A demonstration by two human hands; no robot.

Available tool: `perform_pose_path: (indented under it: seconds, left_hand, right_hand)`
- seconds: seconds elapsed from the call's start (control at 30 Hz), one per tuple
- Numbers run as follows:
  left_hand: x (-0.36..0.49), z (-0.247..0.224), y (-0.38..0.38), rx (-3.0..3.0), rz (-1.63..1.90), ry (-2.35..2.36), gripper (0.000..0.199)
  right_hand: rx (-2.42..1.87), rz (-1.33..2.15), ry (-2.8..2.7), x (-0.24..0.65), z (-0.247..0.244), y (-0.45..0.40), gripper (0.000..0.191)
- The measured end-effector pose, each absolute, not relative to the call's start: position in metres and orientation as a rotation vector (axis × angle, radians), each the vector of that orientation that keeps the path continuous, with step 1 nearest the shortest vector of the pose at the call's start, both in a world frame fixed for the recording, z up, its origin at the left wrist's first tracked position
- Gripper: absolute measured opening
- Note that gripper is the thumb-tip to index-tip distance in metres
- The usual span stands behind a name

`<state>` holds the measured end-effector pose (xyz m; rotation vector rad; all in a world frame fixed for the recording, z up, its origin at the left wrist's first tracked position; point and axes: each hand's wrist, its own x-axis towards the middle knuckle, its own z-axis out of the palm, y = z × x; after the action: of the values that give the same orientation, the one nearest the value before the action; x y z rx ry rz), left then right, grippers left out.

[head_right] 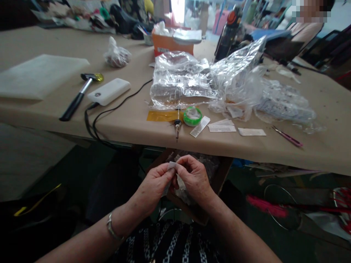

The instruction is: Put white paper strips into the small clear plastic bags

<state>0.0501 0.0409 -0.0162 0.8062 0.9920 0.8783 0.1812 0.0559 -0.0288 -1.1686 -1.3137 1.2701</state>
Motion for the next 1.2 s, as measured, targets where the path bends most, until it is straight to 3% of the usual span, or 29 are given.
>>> perform_pose_path:
  seconds: [0.37,1.2]
  left_hand:
    - [0.043,-0.021,0.059,1.081,0.920,1.117,0.020]
    - [0.037,-0.012,0.105,1.697,1.131,1.338,0.016]
  right_hand:
    - [-1.141,1.339,-1.364,0.183,-0.025,0.076,0.012]
    - [-1.304,0.798,-1.668,0.184,-0.013,0.114,0.010]
